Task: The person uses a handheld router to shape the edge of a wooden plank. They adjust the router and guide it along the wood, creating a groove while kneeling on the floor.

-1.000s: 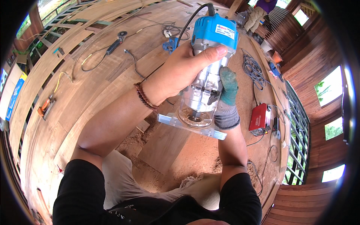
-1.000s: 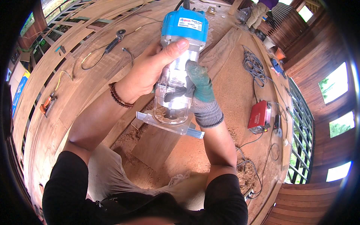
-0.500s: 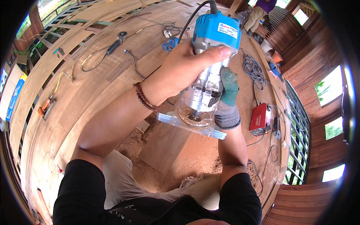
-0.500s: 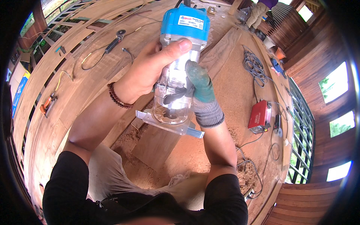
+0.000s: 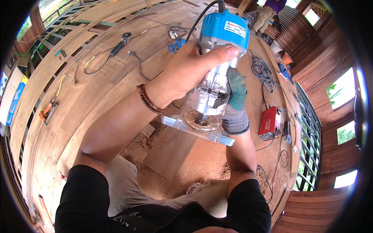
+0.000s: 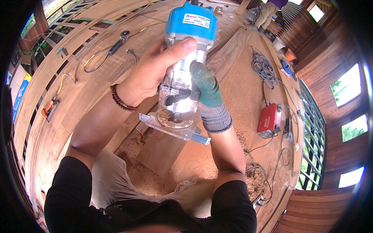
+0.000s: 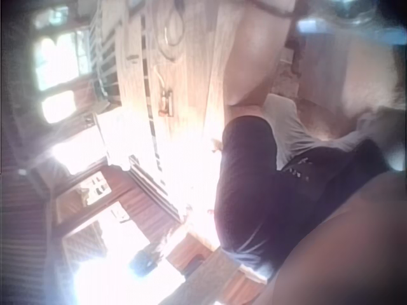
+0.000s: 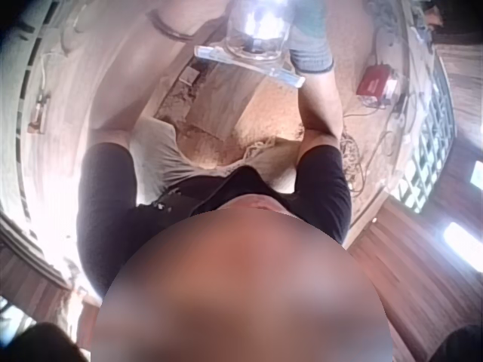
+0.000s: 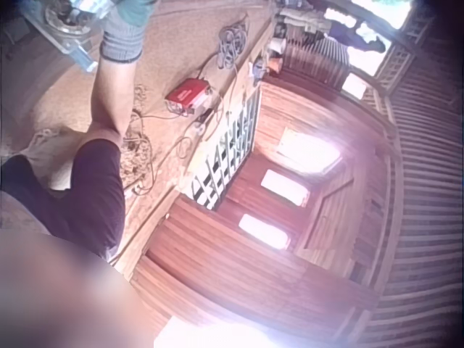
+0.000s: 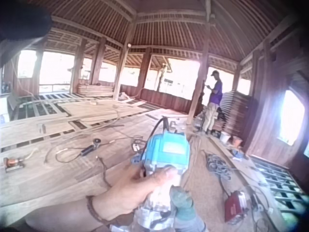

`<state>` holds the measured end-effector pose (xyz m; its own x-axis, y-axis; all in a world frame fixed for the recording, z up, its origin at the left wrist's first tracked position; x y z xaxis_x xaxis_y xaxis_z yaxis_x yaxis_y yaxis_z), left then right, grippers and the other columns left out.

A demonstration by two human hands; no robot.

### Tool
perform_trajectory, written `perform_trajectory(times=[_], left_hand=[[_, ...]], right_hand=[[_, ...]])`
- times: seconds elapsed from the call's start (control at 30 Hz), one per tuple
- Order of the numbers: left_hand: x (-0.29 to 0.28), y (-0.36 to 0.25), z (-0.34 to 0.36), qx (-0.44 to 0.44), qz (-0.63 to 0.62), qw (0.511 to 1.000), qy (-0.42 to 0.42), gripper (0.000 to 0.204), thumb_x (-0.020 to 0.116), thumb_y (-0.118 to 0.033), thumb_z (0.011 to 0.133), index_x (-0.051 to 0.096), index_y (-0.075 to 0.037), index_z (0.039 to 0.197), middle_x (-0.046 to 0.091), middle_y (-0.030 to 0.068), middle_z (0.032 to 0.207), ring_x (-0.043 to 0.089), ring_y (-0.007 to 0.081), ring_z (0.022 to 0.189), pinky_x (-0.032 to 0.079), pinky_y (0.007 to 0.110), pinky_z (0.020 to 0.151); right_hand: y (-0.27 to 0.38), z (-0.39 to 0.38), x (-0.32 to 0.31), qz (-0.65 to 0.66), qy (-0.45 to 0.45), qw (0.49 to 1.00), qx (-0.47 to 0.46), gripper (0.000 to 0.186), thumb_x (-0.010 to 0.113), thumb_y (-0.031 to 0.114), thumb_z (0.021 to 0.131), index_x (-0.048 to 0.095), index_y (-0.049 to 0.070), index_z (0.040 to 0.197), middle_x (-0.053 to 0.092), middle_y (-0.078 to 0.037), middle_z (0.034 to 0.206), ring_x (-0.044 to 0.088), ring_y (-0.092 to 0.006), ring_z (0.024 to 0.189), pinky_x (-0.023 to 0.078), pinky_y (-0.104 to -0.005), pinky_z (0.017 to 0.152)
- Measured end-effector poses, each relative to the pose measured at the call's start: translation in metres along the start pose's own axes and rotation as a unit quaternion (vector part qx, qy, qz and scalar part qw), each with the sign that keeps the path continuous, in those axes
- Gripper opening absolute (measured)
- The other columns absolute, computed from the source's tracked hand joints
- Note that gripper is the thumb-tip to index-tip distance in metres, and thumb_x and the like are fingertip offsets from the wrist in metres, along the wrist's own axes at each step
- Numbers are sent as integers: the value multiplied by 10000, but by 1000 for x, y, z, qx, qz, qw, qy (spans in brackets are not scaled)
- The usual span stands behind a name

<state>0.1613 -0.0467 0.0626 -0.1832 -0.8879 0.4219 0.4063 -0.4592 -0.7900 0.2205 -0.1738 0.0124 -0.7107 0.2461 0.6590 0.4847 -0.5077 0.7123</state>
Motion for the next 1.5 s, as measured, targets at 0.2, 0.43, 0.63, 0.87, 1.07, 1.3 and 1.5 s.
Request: perform_trajectory(times=[0.2,0.43,0.63,0.87,1.07,1.3,1.5], left_hand=[[-10,1,2,-44,-15,999,4,407,743,-336,877,645,-27,1123,692,45,956,669,109,816,548,262,704],[-18,3,6,-50,-9,999,19,474,607,-409,961,571,-12,1217,679,98,1045,684,160,901,572,305,789],[-15,0,3,-54,3,998,33,519,563,-451,977,553,-11,1252,674,97,1082,678,159,953,559,315,844],[-24,12,10,-74,-44,996,16,520,531,-468,989,558,-12,1238,685,101,1075,687,173,933,563,326,839],[-27,14,6,-96,-55,994,26,551,508,-478,996,530,-5,1279,673,111,1102,678,182,973,558,342,861],[-26,16,6,-82,-23,996,35,543,481,-475,1008,529,-5,1276,650,121,1176,658,192,1034,546,344,895],[-28,22,6,-76,-28,997,21,545,504,-481,996,541,-1,1250,669,124,1119,681,182,965,566,329,845]], right_hand=[[-2,-1,8,-46,-28,998,-13,543,649,367,933,501,-8,1297,639,-120,1148,665,-225,996,579,-359,850],[-1,6,7,6,22,999,-22,476,641,296,953,503,45,1332,631,-72,1183,640,-185,1038,556,-328,866],[8,4,11,-114,-34,992,-40,436,625,304,970,530,54,1315,632,-55,1199,633,-155,1038,538,-304,860],[-1,11,18,22,-64,997,-34,383,615,319,976,539,83,1268,641,-47,1113,644,-149,979,555,-307,842],[-1,11,18,65,-41,997,10,362,606,293,985,537,78,1268,648,-56,1092,657,-153,941,575,-314,797],[-2,9,12,-4,-51,999,-2,435,632,311,959,530,48,1290,648,-80,1134,658,-183,985,566,-340,850],[-4,8,3,-9,-30,999,-6,405,658,258,947,544,49,1275,640,-57,1141,643,-165,1009,541,-306,880]])
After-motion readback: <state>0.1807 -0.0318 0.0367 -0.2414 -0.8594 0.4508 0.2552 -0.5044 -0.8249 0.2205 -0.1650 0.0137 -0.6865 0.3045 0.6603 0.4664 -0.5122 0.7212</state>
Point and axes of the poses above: each hand's wrist, its own z-axis towards the middle knuckle, its own x-axis out of the palm, y = z × x, the point moved 2 cm from there along z, towards the middle knuckle
